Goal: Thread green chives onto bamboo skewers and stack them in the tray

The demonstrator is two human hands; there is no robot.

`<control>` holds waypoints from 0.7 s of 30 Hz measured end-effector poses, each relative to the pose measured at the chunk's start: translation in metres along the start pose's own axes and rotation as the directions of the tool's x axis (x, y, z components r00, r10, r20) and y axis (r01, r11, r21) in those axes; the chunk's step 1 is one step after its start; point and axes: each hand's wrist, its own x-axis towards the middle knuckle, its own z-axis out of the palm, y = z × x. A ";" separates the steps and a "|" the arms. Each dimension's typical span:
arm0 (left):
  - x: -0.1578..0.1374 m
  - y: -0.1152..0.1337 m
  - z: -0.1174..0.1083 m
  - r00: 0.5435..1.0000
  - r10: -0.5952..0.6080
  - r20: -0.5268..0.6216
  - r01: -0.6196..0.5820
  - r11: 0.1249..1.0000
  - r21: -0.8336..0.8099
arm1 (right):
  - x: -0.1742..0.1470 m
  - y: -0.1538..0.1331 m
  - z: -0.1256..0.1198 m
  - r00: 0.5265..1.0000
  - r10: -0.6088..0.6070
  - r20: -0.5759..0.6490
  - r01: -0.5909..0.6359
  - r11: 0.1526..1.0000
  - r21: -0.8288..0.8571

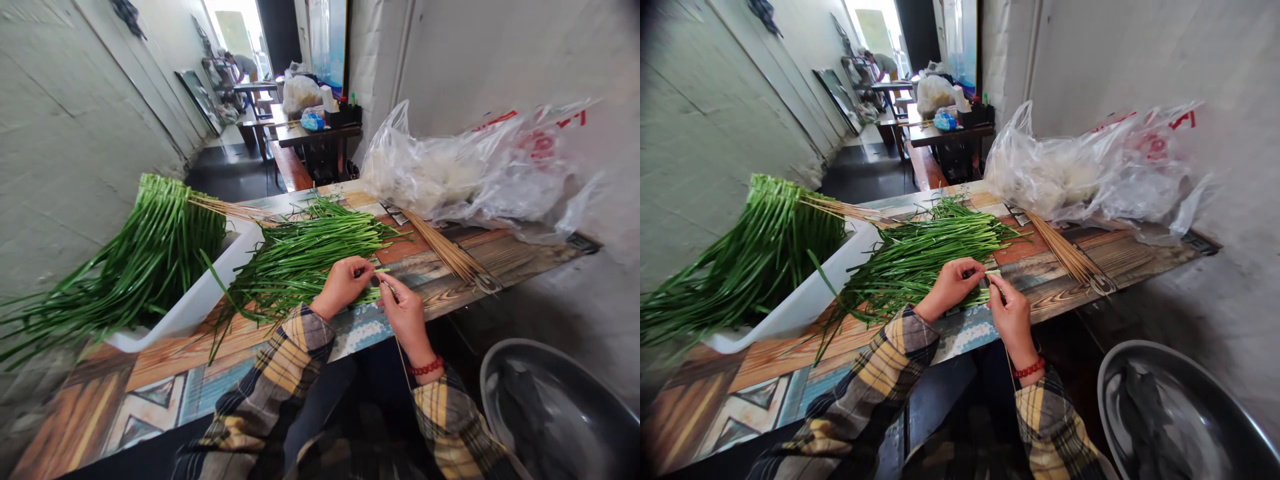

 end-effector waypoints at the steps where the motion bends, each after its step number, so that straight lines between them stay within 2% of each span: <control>1: 0.000 0.000 0.000 1.000 0.003 0.001 -0.003 1.000 0.000 | 0.000 0.000 0.000 1.000 0.000 -0.001 0.000 1.000 0.001; 13: -0.001 0.002 -0.002 0.999 0.048 0.010 -0.048 0.999 0.008 | 0.002 0.003 0.001 1.000 -0.008 -0.009 0.008 0.998 -0.055; 21: -0.002 0.001 -0.001 0.996 -0.054 0.076 0.061 0.994 -0.092 | 0.000 0.007 0.001 0.999 -0.012 -0.030 0.012 1.000 -0.007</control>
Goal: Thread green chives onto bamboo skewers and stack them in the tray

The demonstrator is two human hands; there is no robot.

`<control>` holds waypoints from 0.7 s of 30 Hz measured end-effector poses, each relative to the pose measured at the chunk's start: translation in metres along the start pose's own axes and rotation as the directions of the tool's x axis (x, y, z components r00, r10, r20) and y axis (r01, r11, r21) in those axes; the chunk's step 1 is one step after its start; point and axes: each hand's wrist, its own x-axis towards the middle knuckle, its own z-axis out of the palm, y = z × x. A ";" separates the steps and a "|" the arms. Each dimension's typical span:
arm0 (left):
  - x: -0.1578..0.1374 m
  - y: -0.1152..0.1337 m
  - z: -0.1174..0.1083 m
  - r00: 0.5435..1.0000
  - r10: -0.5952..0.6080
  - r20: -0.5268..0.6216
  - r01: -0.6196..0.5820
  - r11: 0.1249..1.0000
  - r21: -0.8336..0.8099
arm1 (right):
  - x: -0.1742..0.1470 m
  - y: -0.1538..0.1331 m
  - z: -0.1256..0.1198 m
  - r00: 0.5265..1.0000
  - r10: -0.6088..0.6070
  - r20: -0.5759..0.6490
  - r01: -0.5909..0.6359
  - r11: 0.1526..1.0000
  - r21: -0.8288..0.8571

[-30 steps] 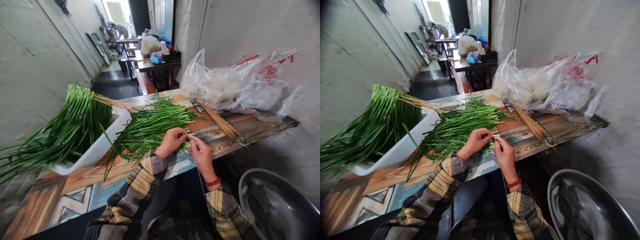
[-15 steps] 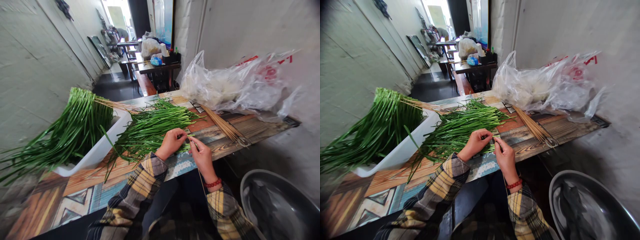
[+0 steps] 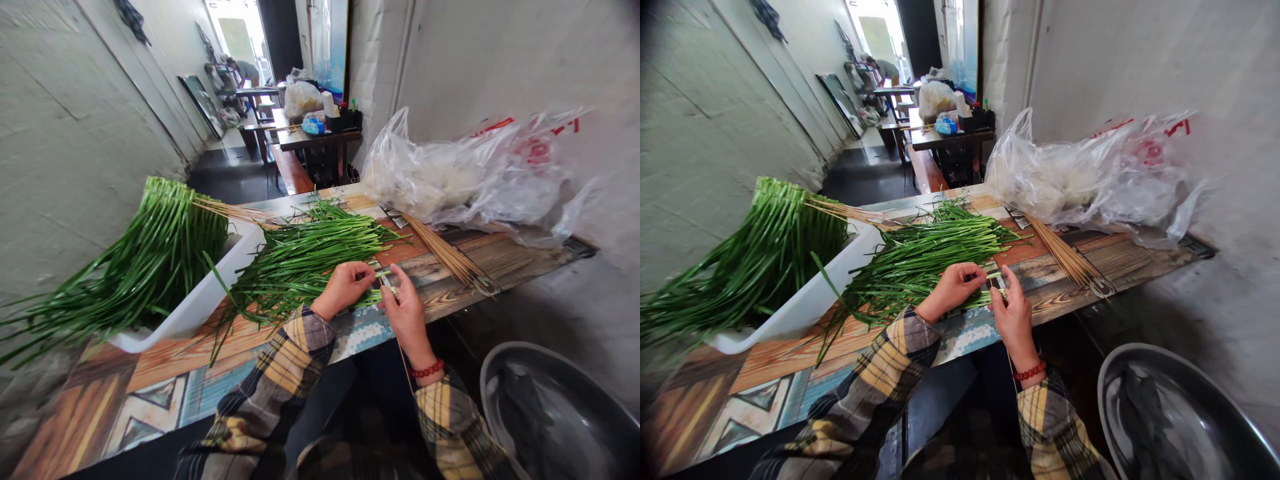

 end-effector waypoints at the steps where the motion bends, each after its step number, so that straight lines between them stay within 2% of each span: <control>1: 0.000 0.000 0.000 1.000 -0.005 0.001 0.005 1.000 -0.008 | -0.001 0.000 0.000 1.000 -0.007 0.007 0.007 1.000 0.003; 9: -0.001 -0.003 -0.001 0.999 0.034 -0.019 -0.034 0.999 0.016 | -0.001 -0.002 0.000 1.000 -0.015 0.018 0.016 0.999 -0.028; 21: -0.002 -0.003 0.000 0.995 0.097 0.020 -0.098 0.994 0.055 | 0.001 0.000 0.002 1.000 0.016 -0.018 -0.016 1.000 -0.016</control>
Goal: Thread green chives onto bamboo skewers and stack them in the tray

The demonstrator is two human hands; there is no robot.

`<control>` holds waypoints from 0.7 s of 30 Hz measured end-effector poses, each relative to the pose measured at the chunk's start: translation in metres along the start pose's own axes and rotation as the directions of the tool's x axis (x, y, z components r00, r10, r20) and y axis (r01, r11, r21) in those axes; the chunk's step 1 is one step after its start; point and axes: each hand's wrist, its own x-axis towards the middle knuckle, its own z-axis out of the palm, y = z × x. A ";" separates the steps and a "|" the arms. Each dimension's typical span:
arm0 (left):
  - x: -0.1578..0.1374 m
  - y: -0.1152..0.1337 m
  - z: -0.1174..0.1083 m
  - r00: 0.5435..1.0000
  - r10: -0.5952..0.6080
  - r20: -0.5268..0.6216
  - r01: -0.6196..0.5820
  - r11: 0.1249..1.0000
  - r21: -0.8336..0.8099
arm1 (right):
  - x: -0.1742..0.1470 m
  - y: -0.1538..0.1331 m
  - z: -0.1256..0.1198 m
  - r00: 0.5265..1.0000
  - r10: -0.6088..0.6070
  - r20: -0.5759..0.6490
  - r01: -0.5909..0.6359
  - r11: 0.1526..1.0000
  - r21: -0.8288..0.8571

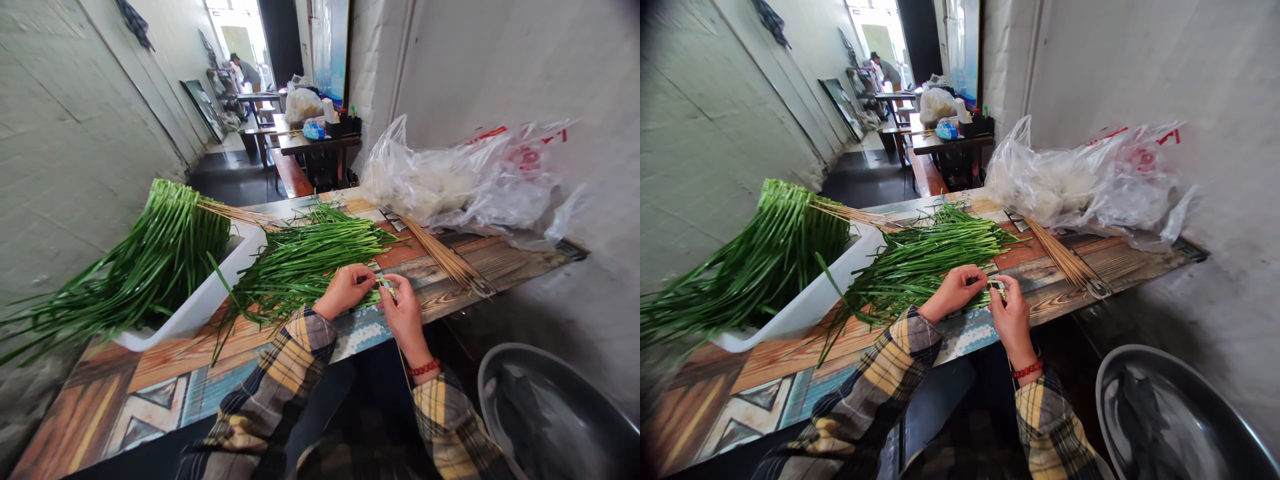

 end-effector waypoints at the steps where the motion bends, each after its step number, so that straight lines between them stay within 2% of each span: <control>1: 0.000 0.000 -0.001 1.000 0.007 0.002 -0.007 1.000 0.003 | 0.000 0.000 0.000 1.000 -0.001 -0.002 0.001 1.000 0.000; 7: -0.002 0.004 -0.002 0.999 0.033 0.010 -0.033 0.998 0.044 | 0.000 0.002 0.001 1.000 0.005 -0.012 -0.005 1.000 -0.017; 15: -0.004 0.005 -0.001 0.981 0.125 0.151 -0.130 0.991 0.025 | 0.001 0.004 0.002 0.999 0.018 -0.030 -0.019 0.999 -0.033; 17: -0.003 0.003 -0.003 0.992 0.093 0.086 -0.098 0.993 0.064 | 0.001 0.002 0.002 1.000 0.009 -0.024 -0.011 0.999 -0.052; 21: 0.003 -0.004 -0.009 0.988 0.016 -0.151 0.022 0.968 0.249 | 0.000 -0.001 0.001 1.000 -0.005 -0.012 0.004 0.996 -0.089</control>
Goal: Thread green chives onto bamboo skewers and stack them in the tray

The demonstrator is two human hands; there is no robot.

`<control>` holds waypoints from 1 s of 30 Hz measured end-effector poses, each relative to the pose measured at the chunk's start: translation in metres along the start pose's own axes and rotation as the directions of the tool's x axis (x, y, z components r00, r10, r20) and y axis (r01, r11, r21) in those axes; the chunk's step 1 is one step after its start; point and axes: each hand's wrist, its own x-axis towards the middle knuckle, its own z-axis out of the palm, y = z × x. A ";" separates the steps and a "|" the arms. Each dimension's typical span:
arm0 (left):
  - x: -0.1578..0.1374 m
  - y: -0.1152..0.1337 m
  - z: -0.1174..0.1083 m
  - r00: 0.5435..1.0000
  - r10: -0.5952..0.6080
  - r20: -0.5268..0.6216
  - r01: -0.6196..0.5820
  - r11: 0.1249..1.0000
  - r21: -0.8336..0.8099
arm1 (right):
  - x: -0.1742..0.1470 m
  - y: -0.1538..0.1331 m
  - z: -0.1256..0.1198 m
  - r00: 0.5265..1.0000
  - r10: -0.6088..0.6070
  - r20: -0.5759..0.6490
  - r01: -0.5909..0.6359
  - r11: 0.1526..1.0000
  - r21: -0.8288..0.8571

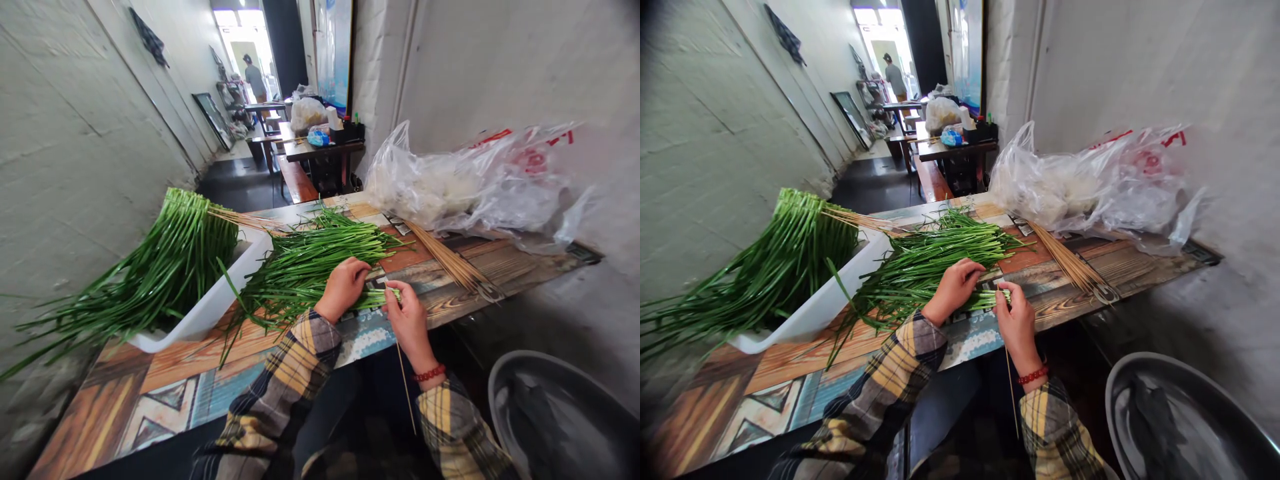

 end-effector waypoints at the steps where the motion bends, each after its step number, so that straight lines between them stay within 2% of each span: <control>1: 0.002 -0.002 -0.001 0.999 -0.003 -0.035 0.005 0.998 0.056 | 0.000 -0.001 0.000 1.000 -0.002 0.002 0.002 1.000 -0.005; 6: 0.008 -0.011 -0.004 0.993 0.045 -0.105 -0.008 0.943 0.332 | -0.001 -0.003 0.000 1.000 -0.006 0.003 0.006 1.000 -0.014; 9: 0.007 -0.011 -0.006 0.995 -0.022 -0.095 0.065 0.875 0.480 | -0.001 -0.005 0.000 1.000 -0.001 0.005 0.001 1.000 -0.028; 12: 0.006 -0.009 -0.007 0.996 -0.072 -0.058 0.092 0.828 0.553 | -0.001 -0.005 -0.001 1.000 -0.012 0.005 0.012 0.999 -0.041; 18: 0.006 -0.004 -0.009 0.998 -0.068 -0.001 0.055 0.796 0.603 | -0.001 -0.005 0.000 1.000 -0.020 0.000 0.020 0.999 -0.048; 26: 0.008 -0.004 -0.006 0.994 -0.025 0.104 -0.040 0.815 0.578 | -0.001 -0.005 0.000 0.999 -0.041 -0.006 0.041 0.997 -0.066; 30: 0.007 -0.005 -0.005 0.994 0.022 0.105 -0.077 0.827 0.557 | -0.001 -0.004 0.000 0.999 -0.043 -0.002 0.042 0.997 -0.059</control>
